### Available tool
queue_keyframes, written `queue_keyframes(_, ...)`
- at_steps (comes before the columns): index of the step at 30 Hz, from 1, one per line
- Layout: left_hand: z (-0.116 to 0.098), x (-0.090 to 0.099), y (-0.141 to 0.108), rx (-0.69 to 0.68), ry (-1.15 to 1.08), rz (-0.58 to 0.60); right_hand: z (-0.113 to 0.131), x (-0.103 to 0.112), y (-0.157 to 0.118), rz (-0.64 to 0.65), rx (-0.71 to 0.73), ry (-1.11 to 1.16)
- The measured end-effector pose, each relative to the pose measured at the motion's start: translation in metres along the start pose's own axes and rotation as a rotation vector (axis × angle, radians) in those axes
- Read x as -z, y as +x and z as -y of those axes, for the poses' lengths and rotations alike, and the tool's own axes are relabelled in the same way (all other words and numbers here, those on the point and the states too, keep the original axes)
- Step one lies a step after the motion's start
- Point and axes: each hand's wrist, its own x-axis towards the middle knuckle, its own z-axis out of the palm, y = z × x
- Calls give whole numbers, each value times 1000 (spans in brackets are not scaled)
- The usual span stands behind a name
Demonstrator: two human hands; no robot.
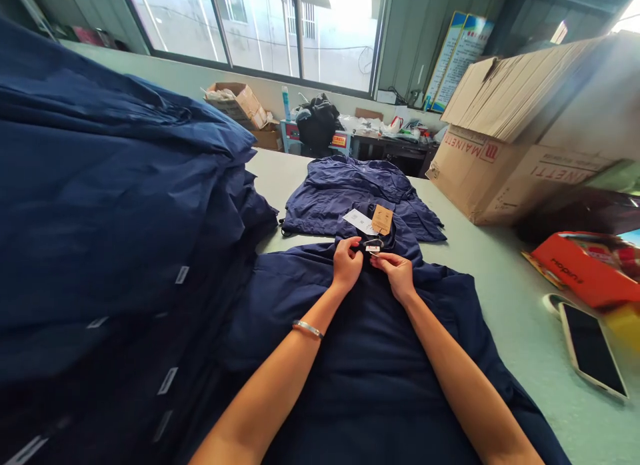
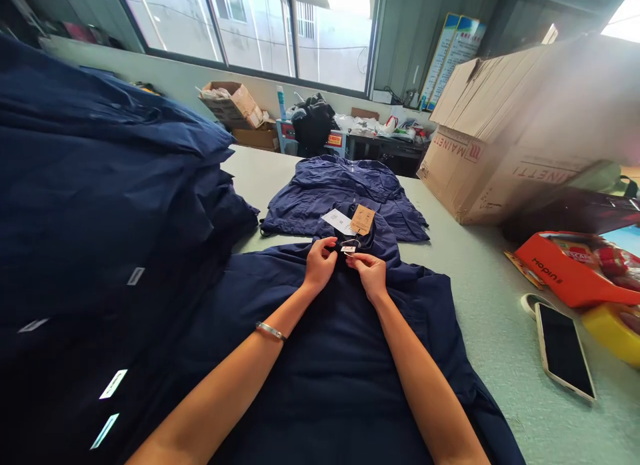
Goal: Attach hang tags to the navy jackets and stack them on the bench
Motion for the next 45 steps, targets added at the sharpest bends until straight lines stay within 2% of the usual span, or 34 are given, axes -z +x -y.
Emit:
queue_keyframes(2, -2, 1, -2, -117, 40, 47, 2, -2, 0, -5, -18, 1)
queue_keyframes(4, -3, 1, -3, -172, 55, 106, 3, -3, 1, -14, -27, -1)
queue_keyframes(7, -2, 1, -2, -214, 72, 172, 5, -3, 1, -21, -12, -26)
queue_keyframes(12, 0, 1, 0, -241, 79, 176, 8, -4, -1, -33, 10, -108)
queue_keyframes(17, 2, 1, 2, -202, 43, 196, 6, -3, 0, -8, -24, -79)
queue_keyframes(22, 4, 1, 6, -30, -16, 110, 5, -1, 0, 17, -84, -31)
queue_keyframes(26, 3, 1, 7, 56, -67, 104, 6, 0, 0, 27, -116, -25)
queue_keyframes(34, 0, 2, 6, 97, -98, 118, 6, 0, 0, 20, -102, -89)
queue_keyframes(45, 3, 1, 7, 106, -115, 124, 4, 1, 3, 11, -106, -49)
